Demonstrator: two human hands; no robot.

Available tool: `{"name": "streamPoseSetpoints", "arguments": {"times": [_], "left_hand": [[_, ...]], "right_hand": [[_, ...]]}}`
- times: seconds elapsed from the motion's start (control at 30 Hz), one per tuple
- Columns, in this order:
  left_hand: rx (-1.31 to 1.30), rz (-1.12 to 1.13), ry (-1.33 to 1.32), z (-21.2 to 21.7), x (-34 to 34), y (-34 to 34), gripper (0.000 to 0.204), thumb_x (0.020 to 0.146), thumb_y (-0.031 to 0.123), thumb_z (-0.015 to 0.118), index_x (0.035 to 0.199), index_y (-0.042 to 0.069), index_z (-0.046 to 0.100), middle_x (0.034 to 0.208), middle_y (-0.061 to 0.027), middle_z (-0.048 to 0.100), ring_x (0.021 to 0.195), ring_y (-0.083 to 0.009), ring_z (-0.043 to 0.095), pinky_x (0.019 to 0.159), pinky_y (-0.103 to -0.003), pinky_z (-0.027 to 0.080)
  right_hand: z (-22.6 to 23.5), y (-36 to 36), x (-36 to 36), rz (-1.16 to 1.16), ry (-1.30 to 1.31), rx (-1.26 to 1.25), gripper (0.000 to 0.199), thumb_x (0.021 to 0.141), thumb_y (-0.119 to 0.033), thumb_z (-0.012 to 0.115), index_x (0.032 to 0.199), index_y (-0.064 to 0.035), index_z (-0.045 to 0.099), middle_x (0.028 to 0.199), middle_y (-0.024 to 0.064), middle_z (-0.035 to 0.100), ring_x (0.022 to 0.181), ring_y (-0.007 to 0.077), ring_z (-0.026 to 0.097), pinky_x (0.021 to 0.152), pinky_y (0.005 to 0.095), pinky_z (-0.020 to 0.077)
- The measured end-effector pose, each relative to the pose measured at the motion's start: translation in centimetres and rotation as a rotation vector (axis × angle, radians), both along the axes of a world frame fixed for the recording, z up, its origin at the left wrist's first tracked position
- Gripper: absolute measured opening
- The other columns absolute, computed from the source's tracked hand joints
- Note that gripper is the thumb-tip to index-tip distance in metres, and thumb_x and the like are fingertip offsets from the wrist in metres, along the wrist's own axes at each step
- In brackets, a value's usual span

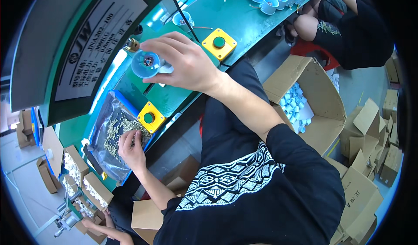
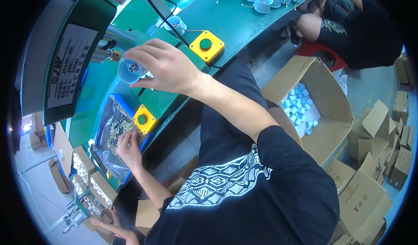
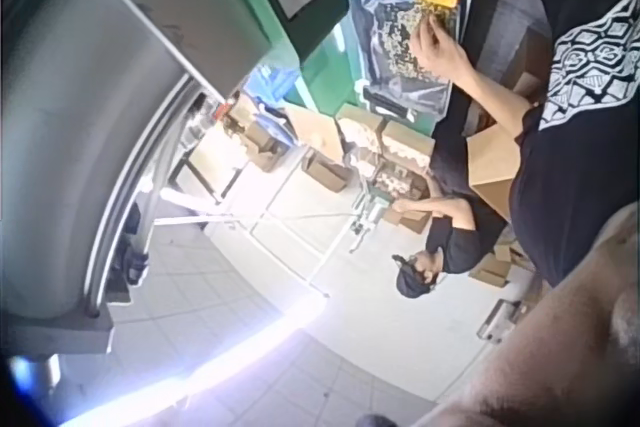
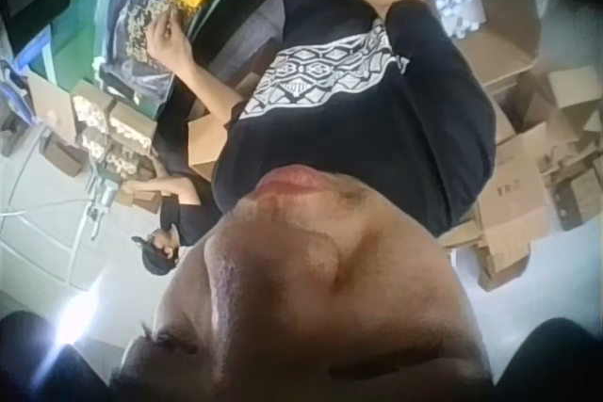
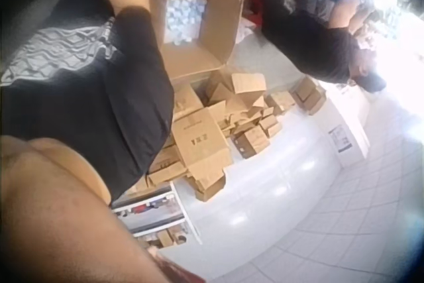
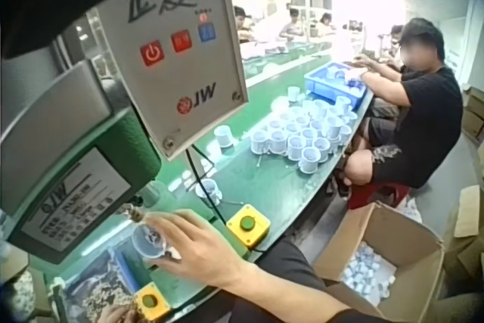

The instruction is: Operating a machine to package small components into blue containers and then placing them into boxes.

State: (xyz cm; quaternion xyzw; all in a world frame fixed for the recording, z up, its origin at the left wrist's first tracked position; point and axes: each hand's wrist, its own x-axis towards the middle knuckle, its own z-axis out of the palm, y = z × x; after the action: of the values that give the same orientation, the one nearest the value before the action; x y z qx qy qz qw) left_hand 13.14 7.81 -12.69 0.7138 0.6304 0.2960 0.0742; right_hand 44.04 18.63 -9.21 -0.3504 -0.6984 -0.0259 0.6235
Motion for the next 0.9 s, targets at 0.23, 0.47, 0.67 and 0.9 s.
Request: {"name": "streamPoseSetpoints", "arguments": {"times": [0.23, 0.47, 0.67, 0.9], "left_hand": [[-0.010, 0.002, -0.001, 0.0, 0.1, 0.0, 0.007, 0.086, 0.004, 0.078, 0.091, -0.001, 0.075, 0.090, -0.0102, 0.073, 0.085, -0.0270, 0.068, 0.080, -0.036, 0.053], [-0.028, 0.012, -0.031, 0.0, 0.0, 0.5, 0.007, 0.086, 0.004, 0.078, 0.090, -0.001, 0.075, 0.090, -0.0107, 0.072, 0.084, -0.0268, 0.068, 0.079, -0.036, 0.052], [-0.032, 0.004, -0.036, 0.0, 0.1, 0.3, 0.008, 0.085, 0.004, 0.079, 0.090, -0.001, 0.075, 0.090, -0.0109, 0.072, 0.083, -0.0263, 0.068, 0.077, -0.035, 0.053], [-0.006, -0.016, -0.036, 0.3, 0.4, 0.1, 0.009, 0.085, 0.004, 0.079, 0.089, -0.001, 0.074, 0.090, -0.0109, 0.072, 0.083, -0.0258, 0.068, 0.076, -0.035, 0.053]], "right_hand": [[-0.4, -0.1, -0.4, -0.043, 0.046, 0.060, 0.068, 0.069, -0.029, 0.094, 0.125, -0.0042, 0.066, 0.118, 0.0079, 0.073, 0.103, 0.0283, 0.068, 0.088, 0.0374, 0.0578], [3.1, -0.8, -0.2, -0.113, -0.025, -0.272, 0.068, 0.070, -0.029, 0.094, 0.124, -0.0016, 0.065, 0.116, 0.0094, 0.072, 0.103, 0.0300, 0.068, 0.087, 0.0368, 0.0577], [0.9, 0.7, 0.3, -0.029, 0.012, -0.076, 0.064, 0.074, -0.032, 0.091, 0.124, -0.0018, 0.065, 0.114, 0.0110, 0.071, 0.102, 0.0302, 0.067, 0.088, 0.0381, 0.0570], [0.9, 0.1, 0.3, -0.050, 0.020, -0.124, 0.063, 0.075, -0.031, 0.091, 0.125, -0.0030, 0.064, 0.115, 0.0115, 0.070, 0.104, 0.0304, 0.067, 0.091, 0.0397, 0.0556]]}}
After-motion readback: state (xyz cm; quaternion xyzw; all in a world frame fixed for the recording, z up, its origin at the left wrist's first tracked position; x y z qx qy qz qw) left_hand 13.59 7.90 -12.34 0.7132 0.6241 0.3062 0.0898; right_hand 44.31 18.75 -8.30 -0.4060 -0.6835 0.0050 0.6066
